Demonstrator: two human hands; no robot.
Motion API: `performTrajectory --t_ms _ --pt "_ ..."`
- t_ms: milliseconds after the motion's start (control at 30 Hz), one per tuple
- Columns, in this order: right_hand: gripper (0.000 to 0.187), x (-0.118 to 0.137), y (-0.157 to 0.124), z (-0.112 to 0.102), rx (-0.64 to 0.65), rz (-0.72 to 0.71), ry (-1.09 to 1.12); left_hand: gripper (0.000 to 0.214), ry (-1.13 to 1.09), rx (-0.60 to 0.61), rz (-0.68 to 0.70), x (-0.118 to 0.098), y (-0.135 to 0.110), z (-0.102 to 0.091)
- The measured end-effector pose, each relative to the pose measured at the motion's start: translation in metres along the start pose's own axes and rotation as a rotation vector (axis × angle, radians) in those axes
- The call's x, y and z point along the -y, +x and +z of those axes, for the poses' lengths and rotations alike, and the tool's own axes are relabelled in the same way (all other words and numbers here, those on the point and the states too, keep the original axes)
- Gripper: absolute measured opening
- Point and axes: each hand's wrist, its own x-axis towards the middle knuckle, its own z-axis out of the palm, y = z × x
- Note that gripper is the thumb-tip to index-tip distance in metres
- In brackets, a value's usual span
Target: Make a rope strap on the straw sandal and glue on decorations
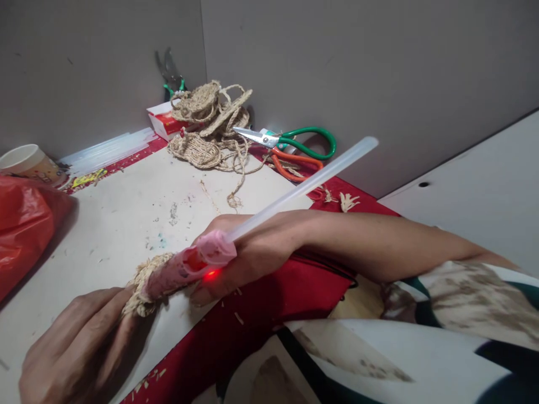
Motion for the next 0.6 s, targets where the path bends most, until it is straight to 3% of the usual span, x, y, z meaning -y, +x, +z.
performTrajectory --t_ms 267,600 --pt "0.025 -0.0014 0.0001 0.0054 -0.061 0.058 0.015 0.037 0.010 0.018 0.049 0.0027 -0.0027 0.0020" --pt "0.026 -0.0005 -0.0062 0.0000 -0.059 0.030 -0.025 0.035 0.028 0.009 0.037 -0.0003 0.0009 0.0008"
